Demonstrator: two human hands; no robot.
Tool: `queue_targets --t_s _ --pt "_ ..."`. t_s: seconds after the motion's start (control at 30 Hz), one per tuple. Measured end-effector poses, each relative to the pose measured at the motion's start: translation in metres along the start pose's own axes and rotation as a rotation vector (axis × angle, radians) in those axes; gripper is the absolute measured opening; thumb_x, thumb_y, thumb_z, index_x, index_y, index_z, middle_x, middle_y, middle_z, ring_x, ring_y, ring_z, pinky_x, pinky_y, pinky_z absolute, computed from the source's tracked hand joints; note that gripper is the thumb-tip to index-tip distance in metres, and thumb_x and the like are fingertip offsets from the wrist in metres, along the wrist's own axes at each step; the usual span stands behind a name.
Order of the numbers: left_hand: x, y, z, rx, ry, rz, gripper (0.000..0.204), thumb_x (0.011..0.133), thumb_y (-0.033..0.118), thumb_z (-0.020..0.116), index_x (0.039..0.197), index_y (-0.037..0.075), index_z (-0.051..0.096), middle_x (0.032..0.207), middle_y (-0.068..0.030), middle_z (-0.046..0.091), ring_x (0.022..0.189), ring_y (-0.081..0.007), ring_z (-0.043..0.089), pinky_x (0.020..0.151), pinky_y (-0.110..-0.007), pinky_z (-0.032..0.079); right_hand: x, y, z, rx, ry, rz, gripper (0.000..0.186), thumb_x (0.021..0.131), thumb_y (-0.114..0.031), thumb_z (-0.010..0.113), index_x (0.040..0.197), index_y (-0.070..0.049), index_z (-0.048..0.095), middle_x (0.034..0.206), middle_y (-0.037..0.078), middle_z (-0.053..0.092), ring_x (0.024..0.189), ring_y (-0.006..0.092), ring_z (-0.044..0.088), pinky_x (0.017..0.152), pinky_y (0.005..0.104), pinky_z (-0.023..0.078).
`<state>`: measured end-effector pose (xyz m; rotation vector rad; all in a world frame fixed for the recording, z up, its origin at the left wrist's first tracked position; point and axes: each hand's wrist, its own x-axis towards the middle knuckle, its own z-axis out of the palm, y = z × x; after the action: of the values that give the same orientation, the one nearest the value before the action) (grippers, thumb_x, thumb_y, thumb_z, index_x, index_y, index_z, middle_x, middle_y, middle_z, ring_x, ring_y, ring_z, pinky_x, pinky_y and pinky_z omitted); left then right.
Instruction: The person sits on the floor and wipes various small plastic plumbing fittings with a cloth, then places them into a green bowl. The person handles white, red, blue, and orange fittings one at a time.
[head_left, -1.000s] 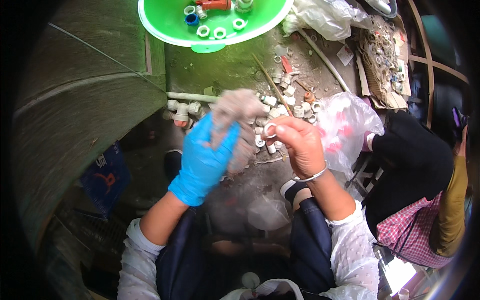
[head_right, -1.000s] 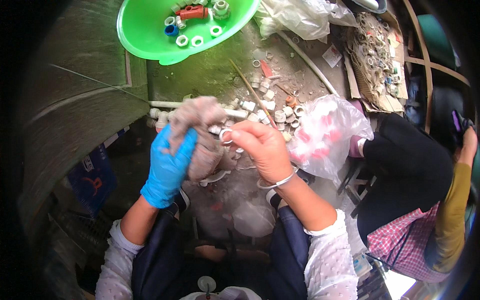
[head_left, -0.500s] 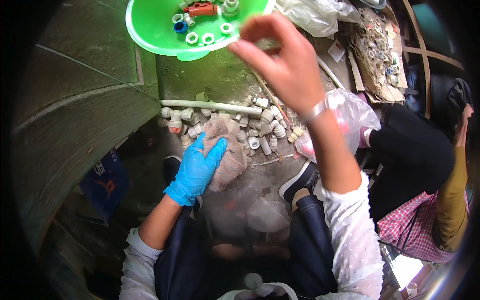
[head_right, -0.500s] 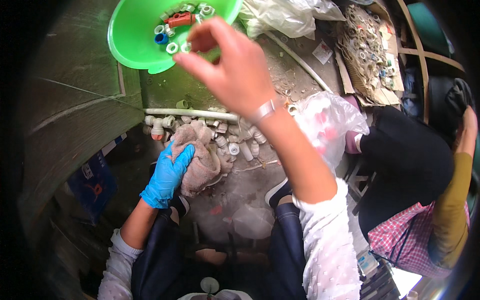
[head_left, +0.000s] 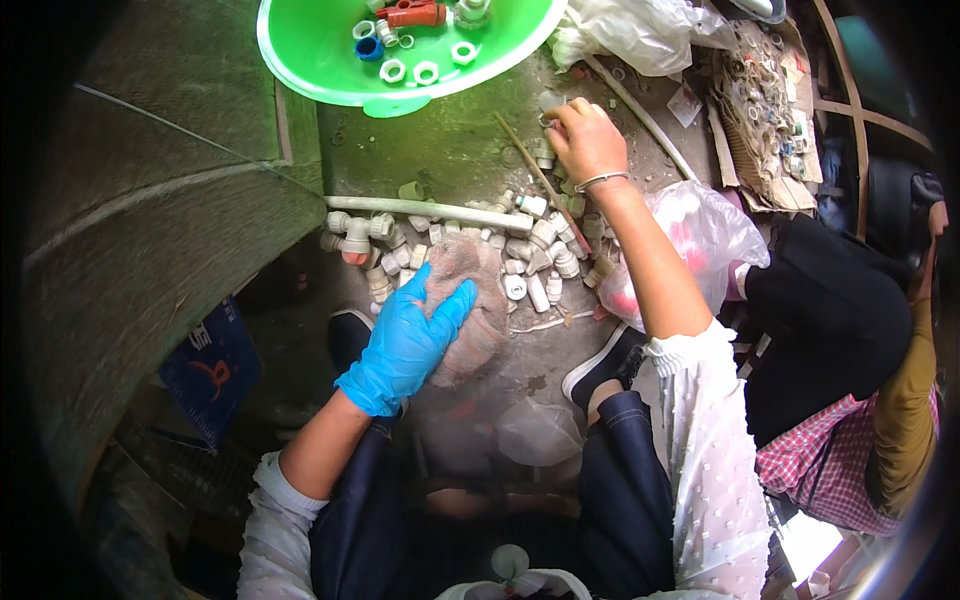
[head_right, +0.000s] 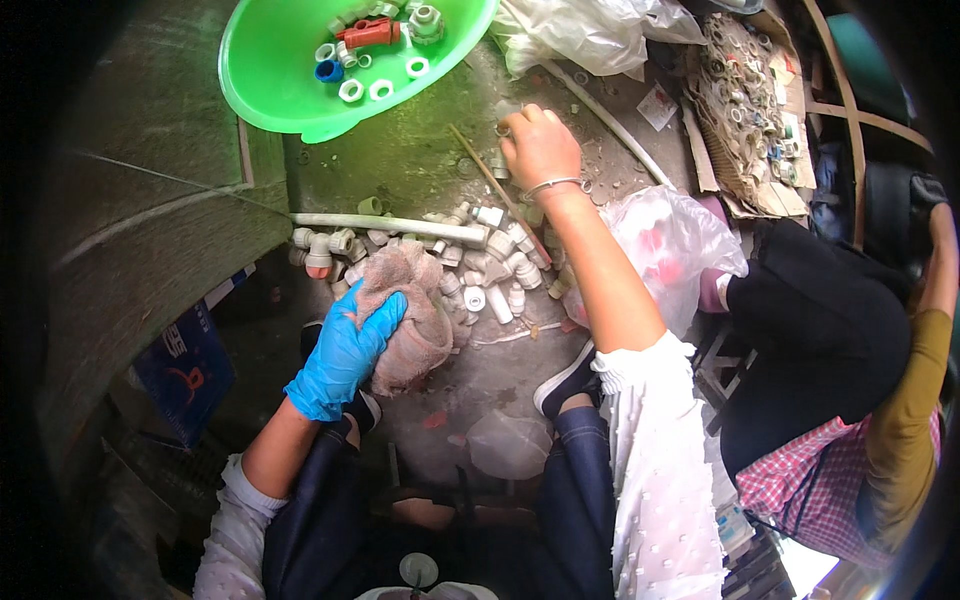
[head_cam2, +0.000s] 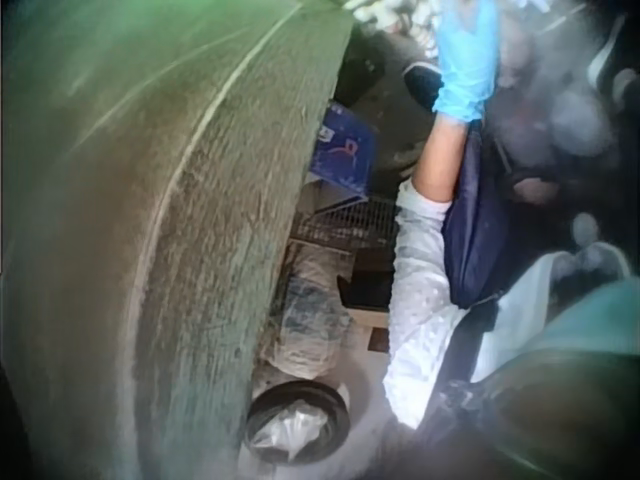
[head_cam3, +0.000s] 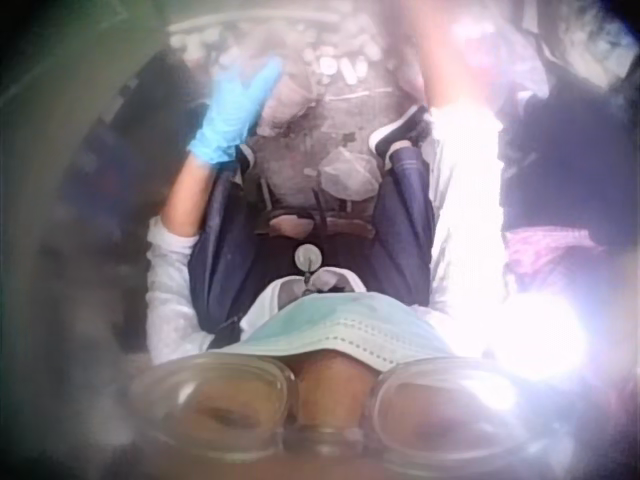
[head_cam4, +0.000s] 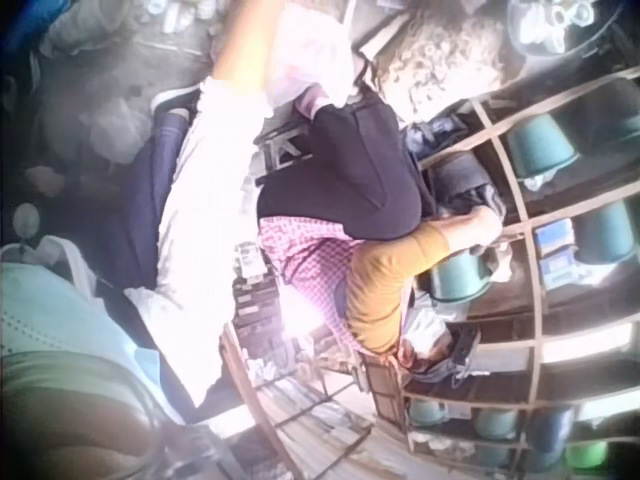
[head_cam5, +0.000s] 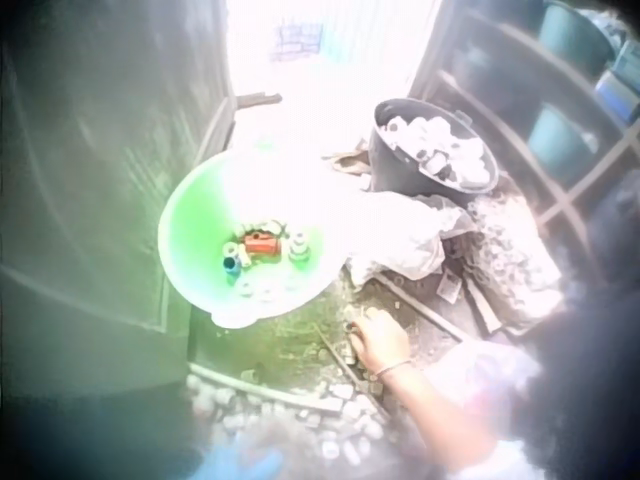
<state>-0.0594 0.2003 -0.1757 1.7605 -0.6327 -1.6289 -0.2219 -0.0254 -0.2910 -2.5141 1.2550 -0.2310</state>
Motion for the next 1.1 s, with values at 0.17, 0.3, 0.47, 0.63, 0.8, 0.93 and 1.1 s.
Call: queue_targets --t_s 0.17,0.3,0.47,0.63,0.8,0.93,1.1 --pt "-0.001 0.007 0.004 -0.030 -0.023 -0.008 0.045 0.087 0.028 0.060 0.121 0.000 0.049 0.071 -0.0033 0.058 0.061 -0.0073 0.049 0.058 -0.024 0.044 0.006 0.004 0.009 -0.129 0.026 -0.082 0.009 0.075 -0.017 0.062 0.082 -0.012 0.063 0.083 0.005 0.055 0.082 0.0242 0.055 0.069 0.0353 0.047" --pt "-0.002 0.006 0.001 -0.014 -0.005 -0.031 0.047 0.087 0.028 0.060 0.122 -0.001 0.048 0.072 -0.0020 0.058 0.062 -0.0062 0.048 0.058 -0.023 0.043 0.008 -0.002 0.004 0.097 0.220 -0.014 0.009 0.076 -0.017 0.063 0.083 -0.011 0.063 0.084 0.005 0.057 0.078 0.0243 0.056 0.068 0.0336 0.046" --pt "0.000 0.006 -0.003 -0.065 0.047 0.085 0.047 0.086 0.027 0.061 0.123 0.000 0.047 0.077 -0.0017 0.059 0.066 -0.0059 0.050 0.061 -0.022 0.044 0.001 -0.012 -0.006 0.196 0.114 0.082 0.007 0.074 -0.018 0.062 0.078 -0.012 0.064 0.083 0.005 0.056 0.083 0.0242 0.056 0.069 0.0361 0.047" --pt "-0.004 0.010 -0.003 -0.028 -0.018 -0.027 0.045 0.087 0.023 0.059 0.123 -0.001 0.047 0.100 -0.0097 0.063 0.087 -0.0125 0.057 0.078 -0.027 0.046 0.002 -0.005 0.009 0.009 0.017 0.028 0.008 0.074 -0.020 0.063 0.077 -0.013 0.066 0.083 0.005 0.055 0.084 0.0239 0.055 0.070 0.0357 0.047" --pt "0.000 0.021 0.002 0.052 -0.093 0.006 0.042 0.089 0.019 0.055 0.124 -0.002 0.046 0.110 -0.0124 0.060 0.099 -0.0160 0.056 0.087 -0.030 0.044 0.005 0.019 0.024 -0.108 0.084 -0.005 0.010 0.068 -0.018 0.063 0.068 -0.009 0.058 0.078 0.008 0.052 0.078 0.0268 0.054 0.067 0.0393 0.046" --pt "-0.008 0.012 0.003 -0.111 0.083 0.085 0.030 0.091 0.020 0.052 0.111 -0.003 0.056 0.105 -0.0077 0.060 0.096 -0.0153 0.054 0.087 -0.028 0.042 0.009 -0.012 0.005 0.232 0.217 0.179 0.013 0.066 -0.018 0.063 0.071 -0.007 0.061 0.075 0.010 0.056 0.072 0.0267 0.056 0.063 0.0371 0.047" --pt "-0.002 0.008 -0.008 -0.251 0.165 0.052 0.030 0.094 0.021 0.045 0.108 -0.003 0.057 0.105 -0.0084 0.059 0.094 -0.0147 0.055 0.085 -0.028 0.043 -0.042 -0.067 -0.030 1.237 -0.391 0.548 0.022 0.083 -0.024 0.061 0.094 -0.006 0.057 0.075 -0.001 0.055 0.065 0.0050 0.049 0.059 0.0218 0.042"
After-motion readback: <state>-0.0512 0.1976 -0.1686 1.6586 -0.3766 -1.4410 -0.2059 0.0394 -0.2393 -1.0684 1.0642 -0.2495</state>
